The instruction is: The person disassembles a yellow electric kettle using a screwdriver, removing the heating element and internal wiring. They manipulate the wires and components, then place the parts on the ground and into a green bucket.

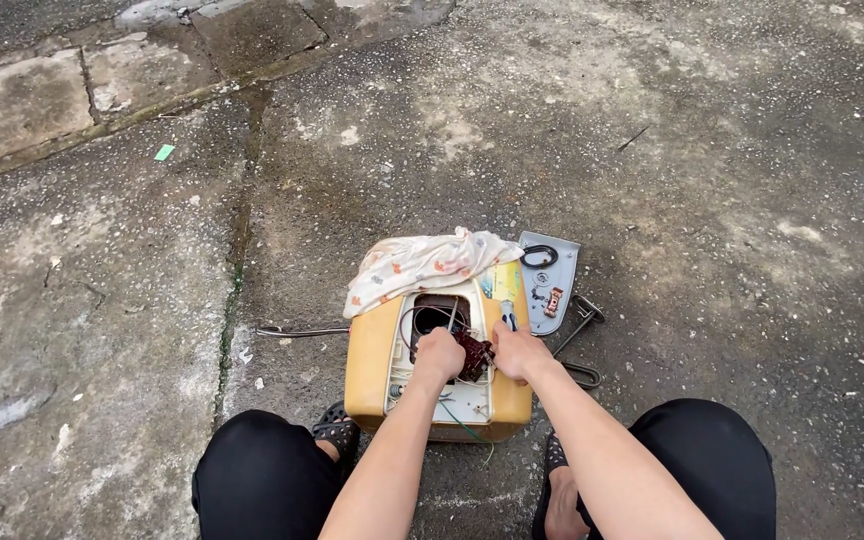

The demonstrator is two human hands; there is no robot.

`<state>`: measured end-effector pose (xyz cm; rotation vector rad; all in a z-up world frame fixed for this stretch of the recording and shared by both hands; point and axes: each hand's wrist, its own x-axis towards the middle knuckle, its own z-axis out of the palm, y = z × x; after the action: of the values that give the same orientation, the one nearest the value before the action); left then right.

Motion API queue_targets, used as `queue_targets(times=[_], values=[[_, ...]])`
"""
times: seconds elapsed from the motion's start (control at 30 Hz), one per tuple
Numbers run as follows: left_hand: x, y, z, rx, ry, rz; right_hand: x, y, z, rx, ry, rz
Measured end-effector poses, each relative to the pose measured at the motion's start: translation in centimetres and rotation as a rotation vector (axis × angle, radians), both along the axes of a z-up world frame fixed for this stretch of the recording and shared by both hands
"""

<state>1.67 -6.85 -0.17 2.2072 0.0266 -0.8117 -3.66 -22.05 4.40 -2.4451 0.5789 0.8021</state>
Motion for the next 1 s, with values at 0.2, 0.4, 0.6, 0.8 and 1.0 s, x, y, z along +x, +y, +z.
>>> queue_targets(times=[0.2, 0.4, 0.6, 0.8, 1.0], values=[[-0.9, 0.3, 2.8, -0.078, 0.061, 0.073, 0.2, -0.4, -1.3, -0.016, 0.000, 0.017], [-0.3, -0.5, 1.3, -0.130, 0.061, 0.032, 0.4, -0.5, -1.1, -0.011, 0.001, 0.021], [0.1, 0.4, 3.7, 0.024, 0.050, -0.192, 0.5, -0.9, -2.0, -0.012, -0.004, 0.021], [1.0, 1.7, 3.0, 0.039, 0.016, -0.126, 0.4, -0.2, -0.8, -0.011, 0.002, 0.020], [1.8, 0.5, -1.4, 0.017, 0.000, 0.009, 0.5, -0.7, -2.1, 0.008, -0.010, 0.003]])
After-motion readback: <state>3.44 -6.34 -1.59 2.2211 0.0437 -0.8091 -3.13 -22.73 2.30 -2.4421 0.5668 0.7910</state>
